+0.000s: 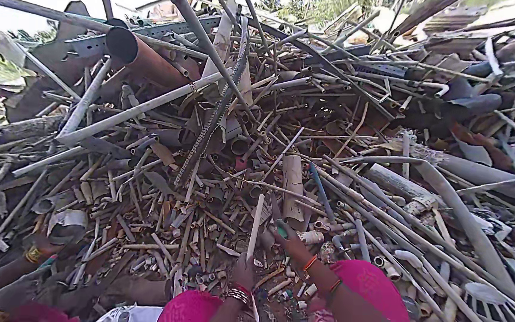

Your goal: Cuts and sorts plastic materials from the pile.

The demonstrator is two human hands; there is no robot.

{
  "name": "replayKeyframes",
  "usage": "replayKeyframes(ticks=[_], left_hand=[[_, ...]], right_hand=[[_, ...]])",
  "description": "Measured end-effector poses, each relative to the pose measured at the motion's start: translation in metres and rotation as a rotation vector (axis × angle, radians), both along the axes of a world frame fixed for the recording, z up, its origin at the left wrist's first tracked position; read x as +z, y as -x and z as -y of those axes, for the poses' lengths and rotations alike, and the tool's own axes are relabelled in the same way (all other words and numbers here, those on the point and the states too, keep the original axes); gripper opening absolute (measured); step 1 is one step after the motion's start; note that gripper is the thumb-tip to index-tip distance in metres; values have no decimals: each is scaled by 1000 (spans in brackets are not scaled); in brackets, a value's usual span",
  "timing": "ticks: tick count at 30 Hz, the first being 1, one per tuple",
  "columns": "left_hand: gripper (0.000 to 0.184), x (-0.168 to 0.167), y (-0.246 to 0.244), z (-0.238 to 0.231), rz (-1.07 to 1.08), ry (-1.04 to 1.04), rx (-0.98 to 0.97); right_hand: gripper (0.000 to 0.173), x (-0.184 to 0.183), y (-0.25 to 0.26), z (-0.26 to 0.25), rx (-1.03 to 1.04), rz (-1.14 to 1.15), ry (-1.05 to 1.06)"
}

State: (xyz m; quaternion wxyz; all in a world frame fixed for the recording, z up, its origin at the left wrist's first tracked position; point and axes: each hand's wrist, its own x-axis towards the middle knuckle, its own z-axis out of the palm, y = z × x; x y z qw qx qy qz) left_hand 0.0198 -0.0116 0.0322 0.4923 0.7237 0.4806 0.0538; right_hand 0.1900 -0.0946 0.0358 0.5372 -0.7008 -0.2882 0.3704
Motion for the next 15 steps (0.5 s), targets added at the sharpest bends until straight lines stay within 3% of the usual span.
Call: replayKeyframes(ticks=[3, 7, 9, 13, 15], left_hand=[[39, 2, 0, -27, 112, 243, 176], [33, 5, 1, -44, 261, 474, 253], [27, 5, -3, -47, 298, 501, 239], [26, 3, -9, -52, 255, 469, 217], [33, -3, -7, -55, 248, 432, 100]], right_hand=[[71, 3, -20, 2, 52, 437, 297], [67, 21, -28, -1, 374, 857, 532], [59, 24, -24, -6, 523, 919, 602], [52, 17, -17, 4, 731, 909, 488], [54, 14, -29, 7, 686, 887, 513]])
